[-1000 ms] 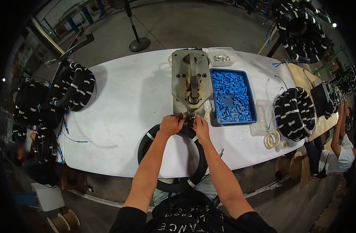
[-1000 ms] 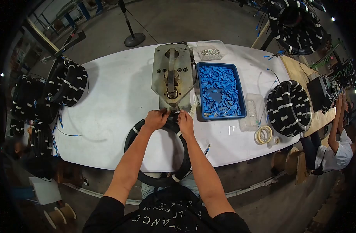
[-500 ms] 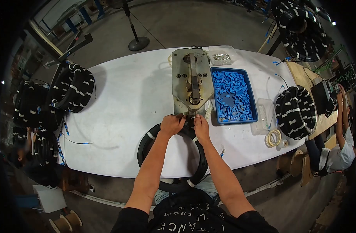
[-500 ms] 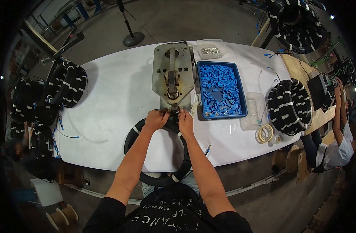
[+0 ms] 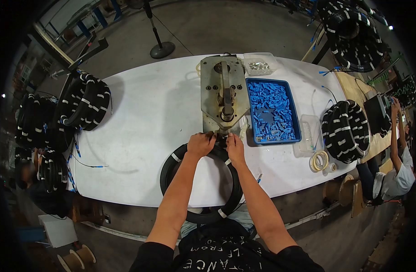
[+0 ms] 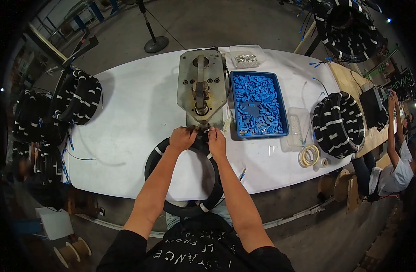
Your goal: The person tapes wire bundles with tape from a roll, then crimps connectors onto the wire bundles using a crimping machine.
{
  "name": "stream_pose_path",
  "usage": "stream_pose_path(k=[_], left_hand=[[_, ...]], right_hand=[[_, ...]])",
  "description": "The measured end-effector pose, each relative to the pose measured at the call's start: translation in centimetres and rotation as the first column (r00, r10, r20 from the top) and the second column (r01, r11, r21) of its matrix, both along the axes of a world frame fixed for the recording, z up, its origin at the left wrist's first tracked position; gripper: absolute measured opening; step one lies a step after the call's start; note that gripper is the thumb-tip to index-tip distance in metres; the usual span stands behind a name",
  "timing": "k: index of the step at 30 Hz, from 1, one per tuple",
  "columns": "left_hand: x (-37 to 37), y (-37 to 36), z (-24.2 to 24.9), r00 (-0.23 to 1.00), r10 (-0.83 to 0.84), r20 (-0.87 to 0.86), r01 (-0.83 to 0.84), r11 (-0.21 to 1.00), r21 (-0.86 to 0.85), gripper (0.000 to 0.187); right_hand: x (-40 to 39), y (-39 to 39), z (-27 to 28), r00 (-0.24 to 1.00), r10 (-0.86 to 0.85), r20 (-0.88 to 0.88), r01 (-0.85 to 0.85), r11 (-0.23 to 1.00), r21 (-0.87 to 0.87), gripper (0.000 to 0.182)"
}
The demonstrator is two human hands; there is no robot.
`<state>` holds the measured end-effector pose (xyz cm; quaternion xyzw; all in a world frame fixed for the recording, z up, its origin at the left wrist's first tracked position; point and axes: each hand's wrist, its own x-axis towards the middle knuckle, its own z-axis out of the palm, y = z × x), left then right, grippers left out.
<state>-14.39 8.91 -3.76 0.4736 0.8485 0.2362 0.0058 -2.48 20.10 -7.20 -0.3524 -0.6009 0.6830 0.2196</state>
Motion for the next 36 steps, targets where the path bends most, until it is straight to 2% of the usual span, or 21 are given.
stream_pose_path(k=[3, 5, 8, 11, 20, 24, 26, 30, 36], left_hand=[[-0.1, 0.0, -0.4, 0.999, -0.023, -0.04, 0.024, 0.999, 0.026, 0.03], [0.2, 0.0, 0.3, 1.0, 0.011, 0.002, -0.012, 0.999, 0.035, 0.03], [0.0, 0.0, -0.2, 1.0, 0.0, -0.028, 0.002, 0.999, 0.043, 0.03], [0.3, 0.0, 0.1, 1.0, 0.025, -0.019, -0.024, 0.998, 0.065, 0.03], [0.3, 0.1, 0.6, 0.999, 0.028, 0.024, -0.028, 0.999, 0.018, 0.027], [0.4, 0.2, 0.4, 0.998, 0.057, 0.028, -0.057, 0.998, 0.017, 0.029], [0.5, 0.2, 0.3, 0.996, 0.09, 0.01, -0.09, 0.996, 0.025, 0.031], [0.6, 0.3, 0.1, 0.995, 0.102, -0.025, -0.1, 0.994, 0.039, 0.032], [0.9, 0.4, 0.5, 0.989, 0.143, -0.033, -0.139, 0.986, 0.088, 0.032]], right_hand=[[0.0, 0.0, 0.5, 0.999, -0.006, 0.035, 0.006, 1.0, 0.01, 0.031], [0.2, -0.1, 0.7, 1.0, 0.004, 0.002, -0.003, 0.999, -0.053, 0.031], [0.1, -0.3, 1.8, 1.0, -0.027, 0.005, 0.028, 0.992, -0.122, 0.03], [0.1, -0.3, 1.9, 1.0, -0.024, 0.001, 0.024, 0.991, -0.134, 0.03], [0.2, -0.1, 2.1, 0.999, -0.003, 0.051, 0.009, 0.994, -0.111, 0.031], [0.1, 0.0, 1.3, 1.0, -0.014, 0.014, 0.016, 0.99, -0.142, 0.031], [0.1, 0.1, 0.9, 0.999, 0.0, 0.048, 0.003, 0.997, -0.074, 0.031], [0.1, -0.1, 1.6, 1.0, -0.01, 0.02, 0.012, 0.991, -0.134, 0.03], [0.0, -0.1, 1.2, 0.999, -0.008, 0.045, 0.01, 1.0, -0.03, 0.032]])
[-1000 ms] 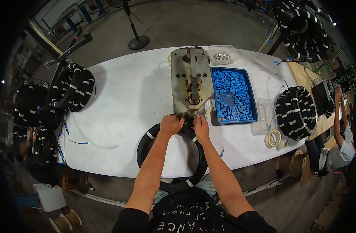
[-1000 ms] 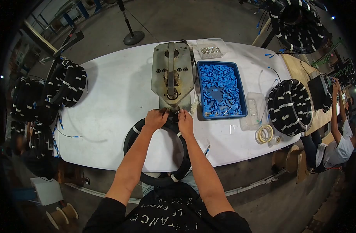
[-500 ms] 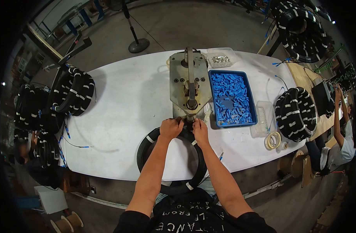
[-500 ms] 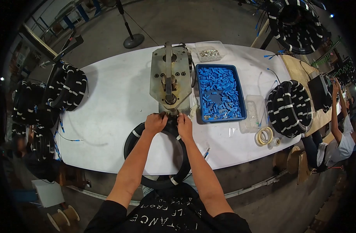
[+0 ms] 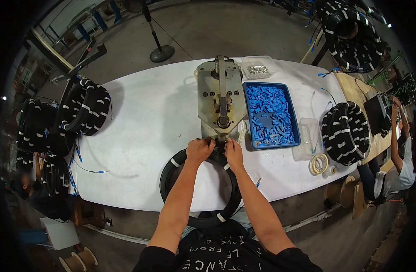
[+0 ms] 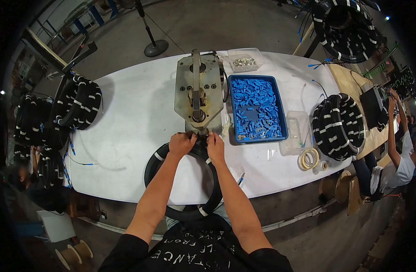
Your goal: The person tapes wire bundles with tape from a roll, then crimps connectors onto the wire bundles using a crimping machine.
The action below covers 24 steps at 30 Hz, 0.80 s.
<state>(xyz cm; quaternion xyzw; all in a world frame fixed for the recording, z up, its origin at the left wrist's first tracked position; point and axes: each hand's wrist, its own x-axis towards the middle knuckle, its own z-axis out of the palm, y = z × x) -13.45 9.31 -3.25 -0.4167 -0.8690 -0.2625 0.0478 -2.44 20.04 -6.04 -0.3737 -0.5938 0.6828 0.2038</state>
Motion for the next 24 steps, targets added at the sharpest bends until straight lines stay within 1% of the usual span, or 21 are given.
stream_pose_path(k=[2, 6, 12, 15, 18, 20, 24], left_hand=[[-0.1, 0.0, -0.1, 1.0, -0.001, -0.005, 0.001, 1.0, 0.005, 0.03], [-0.1, 0.0, -0.4, 0.999, -0.013, -0.035, 0.013, 1.0, -0.011, 0.03], [-0.3, 0.0, -0.7, 0.998, -0.014, -0.056, 0.013, 1.0, -0.013, 0.03], [-0.3, 0.0, -0.8, 0.999, -0.002, -0.037, 0.002, 1.0, -0.008, 0.031], [-0.2, 0.0, -0.5, 0.999, -0.003, -0.034, 0.001, 0.999, -0.046, 0.032], [-0.1, 0.0, -0.2, 1.0, 0.005, 0.006, -0.004, 0.999, -0.038, 0.033], [-0.1, 0.0, -0.4, 1.0, -0.005, -0.018, 0.004, 0.999, -0.035, 0.033]], right_hand=[[0.0, 0.0, 0.3, 1.0, -0.008, -0.024, 0.007, 0.999, -0.035, 0.033], [-0.1, -0.2, 0.3, 0.999, -0.021, -0.036, 0.019, 0.999, -0.032, 0.033], [-0.2, 0.1, -0.7, 1.0, -0.022, -0.006, 0.023, 1.0, 0.021, 0.033], [-0.2, 0.1, -1.2, 1.0, -0.024, -0.013, 0.024, 0.999, 0.035, 0.034], [-0.2, 0.2, -1.5, 1.0, -0.015, -0.009, 0.015, 0.998, 0.055, 0.034], [-0.2, 0.2, -1.5, 1.0, -0.007, 0.002, 0.007, 0.999, 0.037, 0.033], [-0.3, 0.1, -1.7, 1.0, -0.022, -0.008, 0.023, 0.999, 0.025, 0.033]])
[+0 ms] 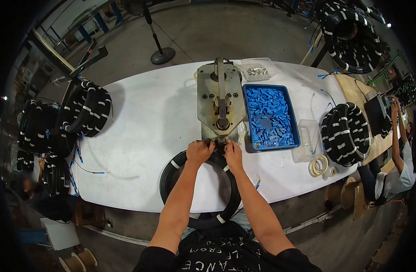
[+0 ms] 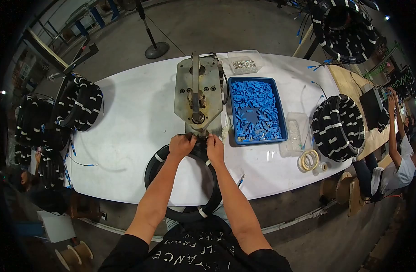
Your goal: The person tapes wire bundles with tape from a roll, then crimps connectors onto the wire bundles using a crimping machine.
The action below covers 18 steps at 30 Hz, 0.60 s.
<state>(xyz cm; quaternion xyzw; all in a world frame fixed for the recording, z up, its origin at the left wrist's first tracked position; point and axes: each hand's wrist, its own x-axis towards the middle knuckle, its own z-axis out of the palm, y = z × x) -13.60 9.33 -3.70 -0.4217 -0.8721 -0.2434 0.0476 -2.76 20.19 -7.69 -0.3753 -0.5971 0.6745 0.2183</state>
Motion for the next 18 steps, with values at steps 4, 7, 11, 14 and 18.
stream_pose_path(k=[4, 7, 11, 14, 18], left_hand=[[0.0, 0.0, 0.0, 1.0, 0.004, 0.002, -0.003, 1.0, -0.011, 0.033], [0.1, 0.0, 0.3, 1.0, 0.003, 0.003, -0.003, 1.0, -0.008, 0.033], [0.1, 0.0, 0.5, 1.0, -0.002, 0.004, 0.002, 1.0, 0.015, 0.033], [0.1, 0.0, 0.5, 1.0, 0.001, 0.025, -0.002, 1.0, 0.009, 0.032], [-0.1, -0.1, 0.2, 1.0, -0.018, -0.007, 0.018, 1.0, 0.014, 0.031]], right_hand=[[0.0, -0.1, 0.3, 1.0, -0.022, -0.008, 0.022, 0.999, 0.023, 0.033], [0.0, -0.1, 0.5, 1.0, -0.017, 0.008, 0.017, 1.0, 0.015, 0.033], [0.0, 0.1, -0.2, 1.0, -0.006, 0.005, 0.006, 0.999, 0.032, 0.033], [0.0, 0.1, -0.2, 1.0, -0.01, 0.019, 0.01, 0.999, 0.036, 0.032], [-0.1, 0.2, -0.9, 1.0, -0.006, 0.002, 0.006, 0.999, 0.045, 0.032]])
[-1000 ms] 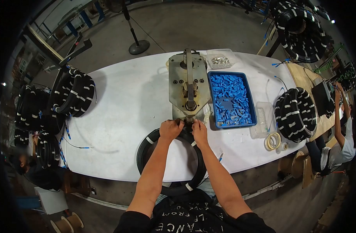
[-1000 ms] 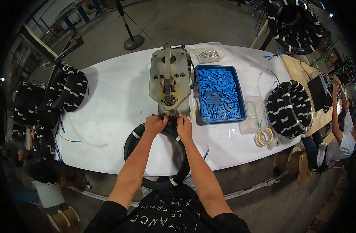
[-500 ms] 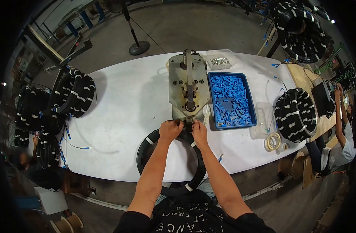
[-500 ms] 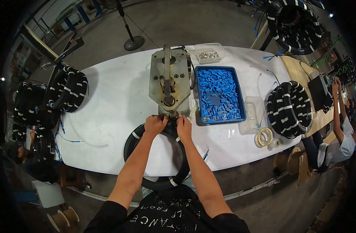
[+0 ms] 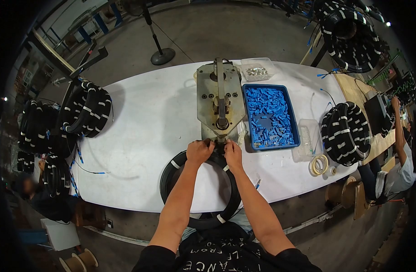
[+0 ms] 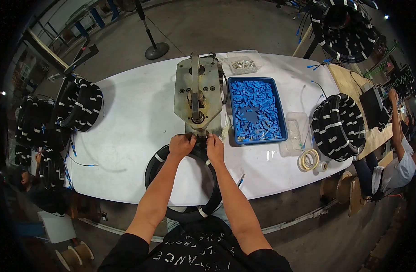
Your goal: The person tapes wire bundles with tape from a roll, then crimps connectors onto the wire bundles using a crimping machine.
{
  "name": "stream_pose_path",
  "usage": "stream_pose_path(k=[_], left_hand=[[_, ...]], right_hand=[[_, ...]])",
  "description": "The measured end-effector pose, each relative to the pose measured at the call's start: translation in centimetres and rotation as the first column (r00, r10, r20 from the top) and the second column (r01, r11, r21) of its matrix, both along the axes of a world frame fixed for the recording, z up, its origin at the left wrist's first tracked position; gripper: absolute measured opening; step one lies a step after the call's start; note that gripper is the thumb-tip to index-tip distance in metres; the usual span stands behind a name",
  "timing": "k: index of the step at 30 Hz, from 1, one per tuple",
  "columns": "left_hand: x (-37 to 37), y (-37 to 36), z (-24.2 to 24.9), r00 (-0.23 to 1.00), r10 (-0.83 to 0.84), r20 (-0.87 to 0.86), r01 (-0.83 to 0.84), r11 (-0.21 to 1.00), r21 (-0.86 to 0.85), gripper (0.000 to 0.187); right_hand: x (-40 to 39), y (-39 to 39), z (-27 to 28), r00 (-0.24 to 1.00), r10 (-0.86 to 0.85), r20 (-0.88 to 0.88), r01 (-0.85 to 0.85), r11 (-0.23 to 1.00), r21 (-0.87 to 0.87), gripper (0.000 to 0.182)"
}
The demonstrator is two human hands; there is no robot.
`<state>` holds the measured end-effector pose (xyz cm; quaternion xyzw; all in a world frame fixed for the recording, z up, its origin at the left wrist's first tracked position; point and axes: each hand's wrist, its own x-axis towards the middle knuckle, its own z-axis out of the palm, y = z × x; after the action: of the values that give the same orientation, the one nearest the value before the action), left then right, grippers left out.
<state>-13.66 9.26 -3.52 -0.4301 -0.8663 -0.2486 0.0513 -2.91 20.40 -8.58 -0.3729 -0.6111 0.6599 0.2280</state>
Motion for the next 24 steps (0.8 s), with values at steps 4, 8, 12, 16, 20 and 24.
stream_pose_path(k=[4, 8, 12, 16, 20, 24], left_hand=[[0.1, -0.1, -0.6, 0.999, -0.001, -0.039, 0.002, 1.0, 0.026, 0.029], [0.2, -0.2, -0.2, 0.999, -0.006, -0.041, 0.009, 0.997, 0.078, 0.027], [-0.2, -0.4, -1.1, 0.99, -0.089, -0.109, 0.105, 0.982, 0.155, 0.03], [0.0, -0.3, -1.2, 0.989, -0.071, -0.13, 0.091, 0.983, 0.157, 0.03], [0.0, -0.4, -0.8, 0.986, -0.053, -0.156, 0.07, 0.992, 0.105, 0.029], [0.1, 0.0, -0.9, 0.989, -0.04, -0.142, 0.058, 0.99, 0.128, 0.028]], right_hand=[[0.1, -0.1, 0.2, 1.0, -0.01, 0.006, 0.01, 0.999, -0.031, 0.029], [0.0, -0.3, 0.6, 0.999, -0.043, 0.002, 0.043, 0.999, 0.003, 0.03], [0.5, -1.1, 4.2, 0.987, -0.143, 0.069, 0.122, 0.961, 0.248, 0.037], [0.3, -1.7, 4.7, 0.979, -0.183, 0.087, 0.137, 0.914, 0.381, 0.036], [0.0, -2.3, 4.9, 0.971, -0.219, 0.096, 0.166, 0.906, 0.389, 0.035], [0.0, -1.8, 4.3, 0.968, -0.202, 0.146, 0.12, 0.892, 0.436, 0.035]])
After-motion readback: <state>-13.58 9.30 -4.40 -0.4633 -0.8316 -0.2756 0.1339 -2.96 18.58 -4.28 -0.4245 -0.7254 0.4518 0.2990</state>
